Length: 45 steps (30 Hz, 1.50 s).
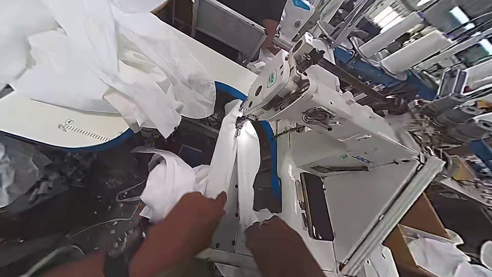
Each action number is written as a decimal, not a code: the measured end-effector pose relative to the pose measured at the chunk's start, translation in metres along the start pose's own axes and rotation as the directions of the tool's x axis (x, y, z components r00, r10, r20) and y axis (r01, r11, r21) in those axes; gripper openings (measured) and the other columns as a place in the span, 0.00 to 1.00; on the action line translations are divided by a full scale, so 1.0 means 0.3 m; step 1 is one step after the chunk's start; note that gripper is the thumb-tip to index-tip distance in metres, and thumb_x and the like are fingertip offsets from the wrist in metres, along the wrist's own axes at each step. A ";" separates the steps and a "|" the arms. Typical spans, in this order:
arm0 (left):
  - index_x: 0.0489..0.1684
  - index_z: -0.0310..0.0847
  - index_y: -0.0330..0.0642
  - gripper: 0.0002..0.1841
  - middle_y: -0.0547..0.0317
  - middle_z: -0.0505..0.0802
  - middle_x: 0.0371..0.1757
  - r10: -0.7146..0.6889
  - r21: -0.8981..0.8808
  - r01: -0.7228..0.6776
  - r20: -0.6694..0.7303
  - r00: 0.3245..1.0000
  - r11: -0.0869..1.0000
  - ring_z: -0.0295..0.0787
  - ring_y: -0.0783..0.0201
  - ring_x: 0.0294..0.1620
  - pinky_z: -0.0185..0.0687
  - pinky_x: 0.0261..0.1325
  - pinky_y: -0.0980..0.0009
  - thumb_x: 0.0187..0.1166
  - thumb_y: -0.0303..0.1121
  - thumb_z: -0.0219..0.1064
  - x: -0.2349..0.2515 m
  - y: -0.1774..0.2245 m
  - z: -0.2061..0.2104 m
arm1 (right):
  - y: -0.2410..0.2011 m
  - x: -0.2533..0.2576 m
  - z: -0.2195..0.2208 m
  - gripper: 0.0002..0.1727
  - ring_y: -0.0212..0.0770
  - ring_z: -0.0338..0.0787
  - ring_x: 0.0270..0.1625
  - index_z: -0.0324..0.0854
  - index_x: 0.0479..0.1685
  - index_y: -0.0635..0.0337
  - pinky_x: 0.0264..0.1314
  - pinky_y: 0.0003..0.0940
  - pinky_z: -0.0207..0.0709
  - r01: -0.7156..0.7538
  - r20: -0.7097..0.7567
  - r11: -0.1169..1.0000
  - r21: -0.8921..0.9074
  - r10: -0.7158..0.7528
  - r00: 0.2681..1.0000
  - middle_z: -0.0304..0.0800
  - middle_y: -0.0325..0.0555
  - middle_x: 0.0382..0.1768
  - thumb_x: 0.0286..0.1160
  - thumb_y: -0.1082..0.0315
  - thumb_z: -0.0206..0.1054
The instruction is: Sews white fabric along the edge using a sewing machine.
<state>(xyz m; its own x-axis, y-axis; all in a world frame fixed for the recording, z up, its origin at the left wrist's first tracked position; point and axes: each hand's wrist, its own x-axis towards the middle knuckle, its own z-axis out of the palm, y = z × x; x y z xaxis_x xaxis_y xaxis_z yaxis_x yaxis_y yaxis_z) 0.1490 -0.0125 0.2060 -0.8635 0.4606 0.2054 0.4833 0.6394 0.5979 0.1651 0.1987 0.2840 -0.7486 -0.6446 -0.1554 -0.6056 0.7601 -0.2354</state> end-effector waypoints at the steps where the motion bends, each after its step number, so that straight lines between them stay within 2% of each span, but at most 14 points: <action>1: 0.47 0.87 0.31 0.11 0.46 0.87 0.19 -0.113 -0.044 0.117 0.078 0.991 0.992 0.89 0.42 0.21 0.81 0.24 0.48 0.71 0.27 0.68 -0.002 0.064 0.039 | -0.035 0.013 0.058 0.06 0.56 0.94 0.31 0.88 0.29 0.67 0.34 0.52 0.85 -0.015 -0.031 0.998 0.060 0.017 0.999 0.90 0.56 0.24 0.69 0.76 0.67; 3: 0.54 0.86 0.30 0.12 0.40 0.91 0.25 -0.260 -0.196 0.279 0.115 0.959 0.940 0.92 0.38 0.28 0.82 0.31 0.42 0.78 0.25 0.62 0.011 0.075 0.072 | -0.035 0.041 0.116 0.09 0.58 0.93 0.29 0.88 0.30 0.70 0.31 0.55 0.85 -0.135 -0.001 0.978 0.157 0.137 0.991 0.88 0.58 0.23 0.73 0.74 0.66; 6: 0.43 0.94 0.36 0.13 0.51 0.92 0.22 -0.185 -0.284 0.111 -0.250 0.950 0.952 0.91 0.53 0.20 0.82 0.20 0.55 0.76 0.28 0.62 -0.003 0.007 0.132 | -0.018 0.047 0.003 0.13 0.57 0.91 0.24 0.86 0.27 0.69 0.24 0.52 0.81 -0.233 0.004 0.972 -0.009 0.233 0.972 0.86 0.56 0.19 0.77 0.69 0.63; 10: 0.30 0.93 0.44 0.11 0.57 0.81 0.19 -0.075 -0.154 0.013 -0.400 0.914 0.988 0.78 0.60 0.13 0.68 0.10 0.66 0.70 0.30 0.61 0.061 -0.066 0.156 | -0.041 0.174 0.023 0.10 0.55 0.93 0.29 0.88 0.27 0.65 0.24 0.48 0.81 -0.137 0.032 0.990 -0.047 0.138 0.990 0.89 0.53 0.22 0.73 0.70 0.66; 16: 0.55 0.92 0.33 0.17 0.54 0.87 0.15 -0.114 -0.324 0.012 -0.299 0.947 0.946 0.82 0.55 0.10 0.70 0.11 0.59 0.73 0.27 0.63 0.110 -0.101 0.144 | 0.037 0.240 -0.022 0.15 0.56 0.91 0.26 0.85 0.23 0.66 0.28 0.50 0.79 -0.189 0.080 0.980 -0.065 0.194 0.978 0.85 0.54 0.17 0.76 0.67 0.64; 20: 0.55 0.92 0.34 0.19 0.57 0.84 0.12 -0.142 -0.363 -0.007 -0.382 0.913 0.932 0.78 0.59 0.08 0.68 0.10 0.62 0.72 0.28 0.60 0.164 -0.136 0.191 | 0.080 0.298 -0.031 0.14 0.55 0.91 0.32 0.86 0.24 0.63 0.36 0.50 0.76 -0.163 0.075 0.983 -0.080 0.169 0.983 0.88 0.50 0.20 0.75 0.66 0.65; 25: 0.59 0.91 0.34 0.19 0.57 0.82 0.13 -0.175 -0.462 0.023 -0.290 0.941 0.887 0.76 0.59 0.11 0.69 0.16 0.62 0.79 0.31 0.57 0.223 -0.175 0.174 | 0.127 0.238 0.044 0.14 0.52 0.85 0.23 0.82 0.23 0.66 0.30 0.51 0.74 -0.266 0.159 0.957 0.113 0.247 0.956 0.79 0.51 0.16 0.73 0.66 0.67; 28: 0.53 0.92 0.35 0.18 0.57 0.82 0.12 -0.101 -0.394 -0.011 -0.261 0.960 0.919 0.79 0.57 0.11 0.70 0.14 0.60 0.75 0.32 0.60 0.209 -0.174 0.153 | 0.104 0.239 0.005 0.12 0.48 0.85 0.25 0.86 0.26 0.65 0.34 0.45 0.74 -0.182 0.017 0.975 0.129 0.181 0.983 0.84 0.49 0.18 0.74 0.68 0.67; 31: 0.22 0.85 0.38 0.04 0.54 0.83 0.14 -0.015 -0.481 -0.118 -0.264 0.964 0.869 0.84 0.54 0.15 0.72 0.17 0.54 0.62 0.28 0.68 0.222 -0.221 0.155 | 0.091 0.326 0.017 0.12 0.44 0.86 0.22 0.85 0.26 0.58 0.25 0.39 0.76 -0.031 -0.023 0.999 0.015 0.031 0.999 0.81 0.43 0.16 0.76 0.66 0.62; 37: 0.15 0.79 0.34 0.13 0.63 0.77 0.14 0.087 -0.816 -0.119 -0.085 0.993 0.566 0.69 0.73 0.18 0.61 0.25 0.71 0.73 0.27 0.66 0.337 -0.349 0.149 | 0.151 0.425 0.024 0.12 0.44 0.83 0.16 0.83 0.28 0.59 0.15 0.41 0.71 -0.037 -0.052 0.996 -0.080 0.033 0.998 0.76 0.42 0.13 0.76 0.63 0.60; 38: 0.15 0.78 0.37 0.14 0.66 0.76 0.14 0.036 -0.814 -0.105 -0.102 0.994 0.571 0.68 0.76 0.18 0.61 0.24 0.74 0.74 0.27 0.64 0.339 -0.344 0.156 | 0.164 0.429 0.033 0.13 0.44 0.82 0.16 0.82 0.30 0.59 0.17 0.42 0.71 -0.062 -0.072 0.997 -0.043 0.059 0.996 0.76 0.42 0.13 0.77 0.63 0.59; 40: 0.25 0.88 0.33 0.14 0.53 0.88 0.21 -0.115 -0.696 -0.036 -0.169 0.979 0.717 0.83 0.61 0.24 0.74 0.32 0.57 0.79 0.30 0.63 0.300 -0.293 0.129 | 0.178 0.388 0.049 0.12 0.43 0.81 0.16 0.84 0.32 0.60 0.19 0.42 0.73 -0.154 -0.107 0.988 0.022 0.156 0.982 0.77 0.41 0.13 0.77 0.62 0.61; 43: 0.33 0.93 0.38 0.12 0.52 0.95 0.29 -0.217 -0.494 0.040 -0.307 0.927 0.869 0.94 0.56 0.31 0.86 0.36 0.53 0.79 0.32 0.63 0.199 -0.261 0.112 | 0.140 0.246 0.027 0.12 0.62 0.91 0.30 0.88 0.35 0.71 0.35 0.63 0.80 -0.419 0.126 0.908 0.024 0.413 0.902 0.88 0.59 0.23 0.74 0.67 0.68; 45: 0.36 0.91 0.33 0.14 0.45 0.92 0.30 -0.251 -0.483 0.170 -0.108 0.962 0.859 0.91 0.48 0.34 0.82 0.41 0.46 0.83 0.33 0.62 0.185 -0.347 0.072 | 0.190 0.184 0.077 0.16 0.66 0.91 0.38 0.88 0.33 0.73 0.44 0.67 0.78 -0.531 0.313 0.847 0.030 0.497 0.809 0.90 0.64 0.29 0.77 0.64 0.68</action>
<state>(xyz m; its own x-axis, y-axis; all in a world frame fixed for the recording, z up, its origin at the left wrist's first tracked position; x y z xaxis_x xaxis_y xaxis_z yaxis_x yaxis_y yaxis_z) 0.0537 -0.0402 0.1385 -0.9676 0.2156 0.1313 0.1988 0.3301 0.9228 0.0954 0.2046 0.2399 -0.8224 -0.1698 -0.5430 -0.1072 0.9836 -0.1452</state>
